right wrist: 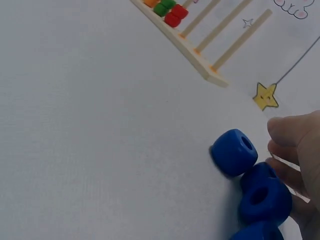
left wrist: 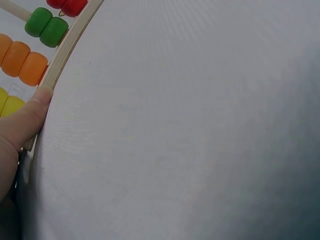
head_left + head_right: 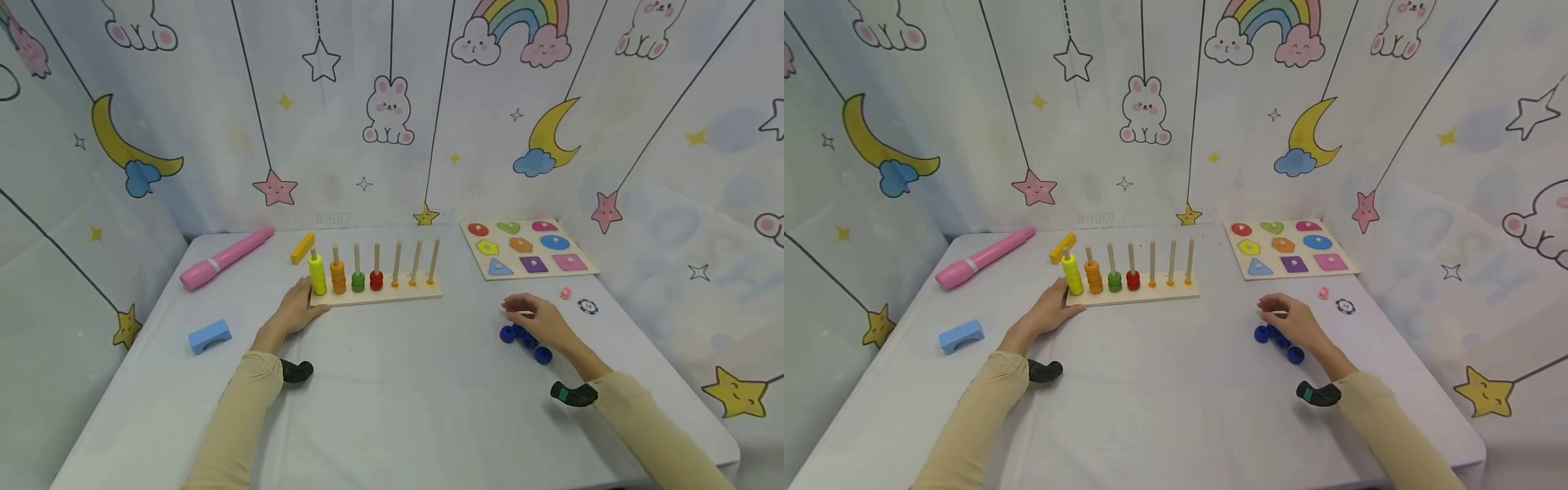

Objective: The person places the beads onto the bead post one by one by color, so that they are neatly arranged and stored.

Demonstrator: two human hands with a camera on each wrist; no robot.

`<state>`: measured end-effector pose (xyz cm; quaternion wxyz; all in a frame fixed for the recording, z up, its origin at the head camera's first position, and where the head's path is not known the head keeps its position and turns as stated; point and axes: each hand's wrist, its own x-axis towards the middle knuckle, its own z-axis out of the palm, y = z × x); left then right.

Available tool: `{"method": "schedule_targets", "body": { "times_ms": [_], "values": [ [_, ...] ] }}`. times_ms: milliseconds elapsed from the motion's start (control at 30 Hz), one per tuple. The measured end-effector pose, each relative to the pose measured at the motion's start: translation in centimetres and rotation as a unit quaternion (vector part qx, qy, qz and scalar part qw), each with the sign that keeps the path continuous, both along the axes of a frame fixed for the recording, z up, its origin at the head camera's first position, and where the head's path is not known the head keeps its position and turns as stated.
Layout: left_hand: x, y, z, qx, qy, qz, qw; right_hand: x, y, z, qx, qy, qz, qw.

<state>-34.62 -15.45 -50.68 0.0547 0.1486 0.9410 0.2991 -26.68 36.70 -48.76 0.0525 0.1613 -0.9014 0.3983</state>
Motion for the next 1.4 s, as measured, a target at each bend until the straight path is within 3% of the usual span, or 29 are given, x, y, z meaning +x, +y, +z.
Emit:
{"method": "schedule_targets", "body": {
  "times_ms": [233,367,567,800,967,1400],
  "values": [
    [0.1,0.1,0.2,0.001,0.001,0.004,1.0,3.2,-1.4,1.9,0.019,-0.003,0.011,1.0],
    [0.0,0.1,0.2,0.001,0.002,0.004,1.0,3.7,-1.0,1.3,0.046,0.01,0.004,0.999],
    [0.0,0.0,0.3,0.002,0.002,0.003,1.0,3.1,0.6,-1.0,0.073,0.038,-0.003,0.997],
    [0.0,0.1,0.2,0.005,-0.008,0.007,0.9999,3.0,0.8,-1.8,0.08,0.051,-0.019,0.995],
    [0.0,0.2,0.2,0.0,-0.012,0.007,0.9999,3.0,0.8,-1.8,0.076,0.069,-0.019,0.994],
    [0.0,-0.1,0.0,0.009,-0.008,0.011,0.9999,0.9,-1.2,-0.1,0.039,0.08,-0.008,0.996]
  ]
}}
